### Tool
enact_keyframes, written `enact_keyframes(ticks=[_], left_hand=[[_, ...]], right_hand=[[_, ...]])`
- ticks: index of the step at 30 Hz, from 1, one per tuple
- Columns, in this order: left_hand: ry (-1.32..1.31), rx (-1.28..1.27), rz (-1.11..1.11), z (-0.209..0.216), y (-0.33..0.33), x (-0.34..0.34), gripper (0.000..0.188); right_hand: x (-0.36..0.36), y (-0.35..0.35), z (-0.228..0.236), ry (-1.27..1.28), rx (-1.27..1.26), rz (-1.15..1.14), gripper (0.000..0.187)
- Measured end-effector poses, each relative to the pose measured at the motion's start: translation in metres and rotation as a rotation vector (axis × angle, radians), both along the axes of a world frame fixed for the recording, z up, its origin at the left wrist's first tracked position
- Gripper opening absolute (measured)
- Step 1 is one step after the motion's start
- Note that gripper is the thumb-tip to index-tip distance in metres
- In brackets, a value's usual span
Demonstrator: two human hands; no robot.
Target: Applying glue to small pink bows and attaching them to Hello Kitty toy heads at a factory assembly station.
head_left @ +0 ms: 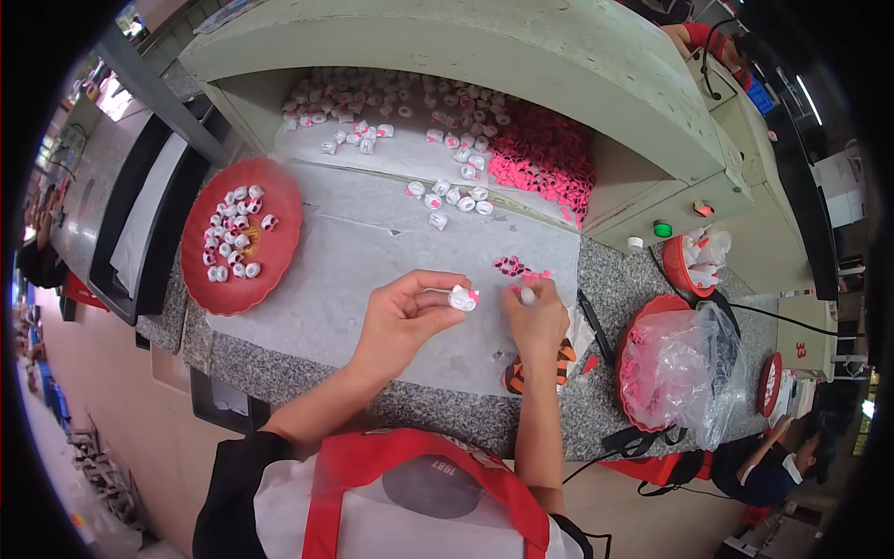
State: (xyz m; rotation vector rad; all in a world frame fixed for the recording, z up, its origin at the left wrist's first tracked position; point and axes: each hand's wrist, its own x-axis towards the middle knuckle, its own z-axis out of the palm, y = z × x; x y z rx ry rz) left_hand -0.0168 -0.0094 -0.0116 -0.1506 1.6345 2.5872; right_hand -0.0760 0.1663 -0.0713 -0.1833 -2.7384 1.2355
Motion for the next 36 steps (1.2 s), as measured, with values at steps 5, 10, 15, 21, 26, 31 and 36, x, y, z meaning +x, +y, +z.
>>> enact_keyframes(ticks=[5, 10, 15, 21, 26, 31, 36], left_hand=[[-0.015, -0.043, 0.042, -0.002, -0.003, 0.001, 0.031], [-0.002, -0.031, 0.013, -0.003, 0.002, 0.002, 0.031], [0.012, -0.032, 0.01, 0.002, 0.008, 0.003, 0.031], [0.086, -0.023, 0.023, 0.002, 0.018, 0.008, 0.031], [0.293, -0.175, 0.0, 0.003, 0.014, 0.01, 0.031], [0.307, -0.231, -0.054, 0.013, 0.011, 0.011, 0.029], [0.301, -0.026, -0.115, 0.009, 0.007, 0.01, 0.027]], right_hand=[[0.0, 0.01, -0.004, 0.016, 0.273, 0.036, 0.015], [0.016, 0.018, 0.035, -0.294, -0.794, -0.001, 0.009], [0.029, 0.019, 0.057, -0.268, -0.853, 0.094, 0.011], [0.048, 0.002, 0.084, 0.113, -0.554, 0.47, 0.021], [0.054, -0.014, 0.1, -0.028, -0.502, 0.371, 0.015], [0.053, -0.008, 0.1, -0.067, -0.479, 0.291, 0.015], [0.057, -0.012, 0.102, -0.097, -0.522, 0.235, 0.017]])
